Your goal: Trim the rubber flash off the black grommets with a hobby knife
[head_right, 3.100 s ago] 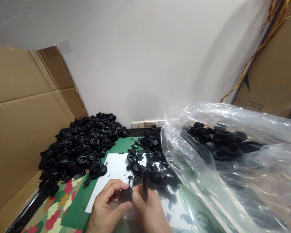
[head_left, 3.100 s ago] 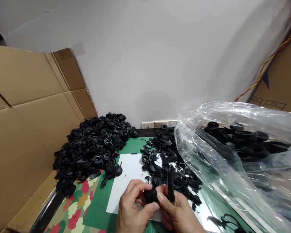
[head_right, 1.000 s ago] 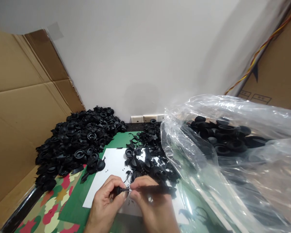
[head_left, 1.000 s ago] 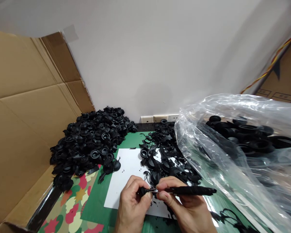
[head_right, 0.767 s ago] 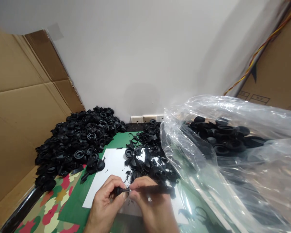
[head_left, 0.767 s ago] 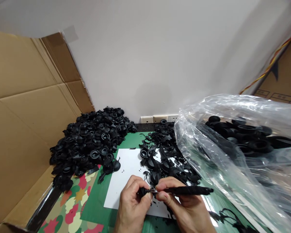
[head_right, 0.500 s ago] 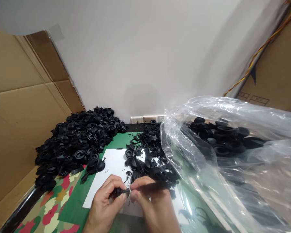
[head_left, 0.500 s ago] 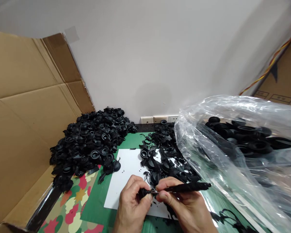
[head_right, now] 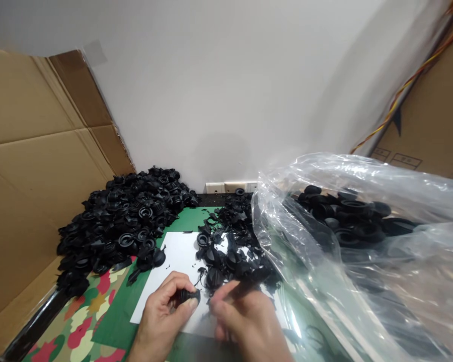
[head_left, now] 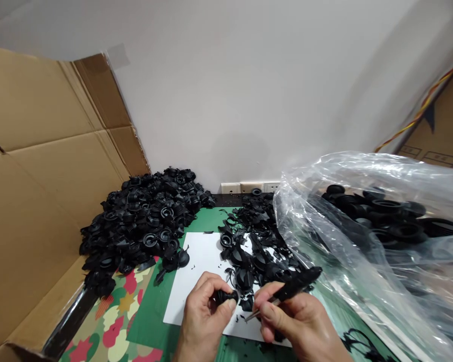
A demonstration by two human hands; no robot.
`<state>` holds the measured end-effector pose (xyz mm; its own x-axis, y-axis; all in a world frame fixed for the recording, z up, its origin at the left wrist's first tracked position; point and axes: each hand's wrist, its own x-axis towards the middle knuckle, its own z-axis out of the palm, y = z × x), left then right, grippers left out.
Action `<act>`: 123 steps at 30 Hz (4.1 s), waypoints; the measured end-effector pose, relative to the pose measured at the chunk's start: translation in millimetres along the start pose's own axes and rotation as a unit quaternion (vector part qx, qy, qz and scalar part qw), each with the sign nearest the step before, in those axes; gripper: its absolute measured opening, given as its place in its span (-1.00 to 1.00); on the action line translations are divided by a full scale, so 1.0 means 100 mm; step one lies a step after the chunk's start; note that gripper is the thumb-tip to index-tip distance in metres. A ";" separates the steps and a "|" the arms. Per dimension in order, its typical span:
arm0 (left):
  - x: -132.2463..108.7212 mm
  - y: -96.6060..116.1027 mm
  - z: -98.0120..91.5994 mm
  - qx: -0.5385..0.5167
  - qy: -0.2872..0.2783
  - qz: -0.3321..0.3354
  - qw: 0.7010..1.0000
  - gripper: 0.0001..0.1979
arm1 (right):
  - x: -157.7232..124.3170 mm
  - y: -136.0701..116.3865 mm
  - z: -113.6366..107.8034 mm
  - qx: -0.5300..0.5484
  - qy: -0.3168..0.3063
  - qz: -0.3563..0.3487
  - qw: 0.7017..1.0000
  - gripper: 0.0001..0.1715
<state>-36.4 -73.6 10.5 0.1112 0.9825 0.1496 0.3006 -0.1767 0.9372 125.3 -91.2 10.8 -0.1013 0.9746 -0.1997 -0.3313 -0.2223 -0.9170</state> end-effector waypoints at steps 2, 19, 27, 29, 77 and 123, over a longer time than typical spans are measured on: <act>0.00 0.00 0.00 -0.002 0.000 -0.002 1.000 -0.92 | 0.01 -0.01 0.01 -0.017 0.017 -0.008 1.000 -0.57; -0.02 -0.02 0.02 -0.008 0.025 0.004 1.000 -0.82 | 0.08 0.08 0.03 -0.013 0.044 -0.059 0.997 -0.71; -0.01 0.01 0.04 -0.005 0.016 0.006 1.000 -0.81 | 0.09 0.11 0.07 -0.031 0.041 -0.099 0.994 -0.77; -0.01 0.02 0.04 -0.002 0.019 0.010 1.000 -0.80 | 0.08 0.11 0.08 -0.033 0.044 -0.098 0.994 -0.78; 0.02 -0.03 0.01 -0.193 0.060 -0.058 0.978 -0.75 | 0.17 0.24 0.21 -0.054 0.036 -0.027 0.998 -0.47; 0.05 0.02 0.04 -0.203 0.081 -0.149 0.964 -0.73 | 0.16 0.18 0.23 0.136 0.038 0.092 0.986 -0.52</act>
<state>-31.7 -69.3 12.2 -0.0819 0.9883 -0.1288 -0.1035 0.1201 0.9873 96.2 -79.9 -1.6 -0.1152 0.9142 -0.3887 -0.5548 -0.3837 -0.7382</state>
